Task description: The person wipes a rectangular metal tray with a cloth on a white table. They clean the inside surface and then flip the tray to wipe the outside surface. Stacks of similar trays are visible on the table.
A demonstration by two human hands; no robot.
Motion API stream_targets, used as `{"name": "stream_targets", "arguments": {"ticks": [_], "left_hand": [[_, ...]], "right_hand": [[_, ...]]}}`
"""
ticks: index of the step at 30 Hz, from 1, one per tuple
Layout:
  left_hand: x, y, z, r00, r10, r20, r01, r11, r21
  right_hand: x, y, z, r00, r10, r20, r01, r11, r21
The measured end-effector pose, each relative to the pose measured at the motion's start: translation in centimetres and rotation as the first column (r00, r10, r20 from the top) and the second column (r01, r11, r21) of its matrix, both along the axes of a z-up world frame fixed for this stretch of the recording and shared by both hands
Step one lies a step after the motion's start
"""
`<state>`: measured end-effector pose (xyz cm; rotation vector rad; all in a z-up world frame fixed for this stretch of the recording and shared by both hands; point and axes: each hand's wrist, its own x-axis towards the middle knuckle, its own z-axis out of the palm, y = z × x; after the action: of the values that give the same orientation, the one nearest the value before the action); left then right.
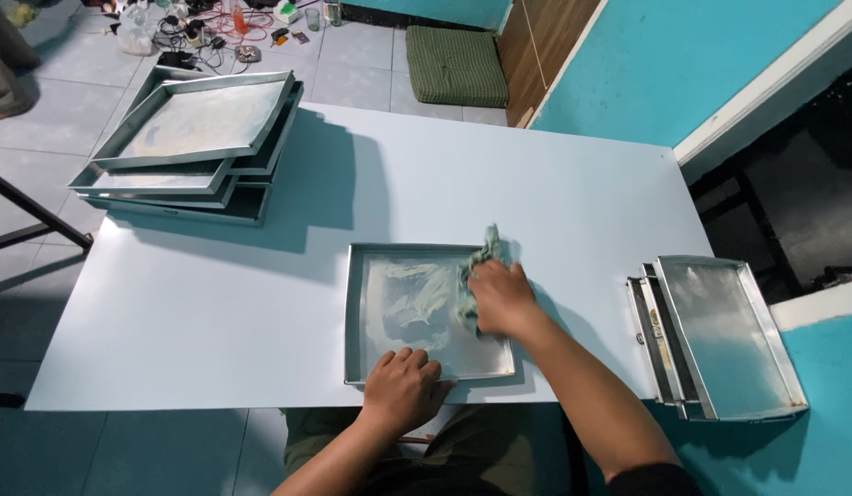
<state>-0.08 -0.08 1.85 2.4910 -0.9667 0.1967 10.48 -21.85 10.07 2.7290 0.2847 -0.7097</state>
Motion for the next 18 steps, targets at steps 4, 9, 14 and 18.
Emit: {"name": "stream_targets", "arguments": {"ticks": [4, 9, 14, 18], "left_hand": [[0.0, -0.1, -1.2, 1.0, 0.005, 0.031, -0.004, 1.0, -0.012], [0.2, 0.0, -1.5, 0.994, 0.011, 0.108, -0.006, 0.999, -0.048], [0.2, 0.0, -1.3, 0.996, -0.008, 0.085, 0.013, 0.999, -0.051], [0.3, 0.1, -1.0, 0.999, -0.026, 0.041, 0.028, 0.999, -0.047]], "right_hand": [[-5.7, 2.7, 2.2, 0.993, 0.087, -0.08, -0.093, 0.993, -0.075], [-7.9, 5.3, 5.8, 0.976, 0.003, -0.216, -0.008, 1.0, -0.022], [-2.6, 1.9, 2.8, 0.997, 0.003, -0.072, -0.007, 0.999, -0.052], [2.0, -1.0, -1.4, 0.962, 0.256, 0.1, -0.242, 0.961, -0.13]]}}
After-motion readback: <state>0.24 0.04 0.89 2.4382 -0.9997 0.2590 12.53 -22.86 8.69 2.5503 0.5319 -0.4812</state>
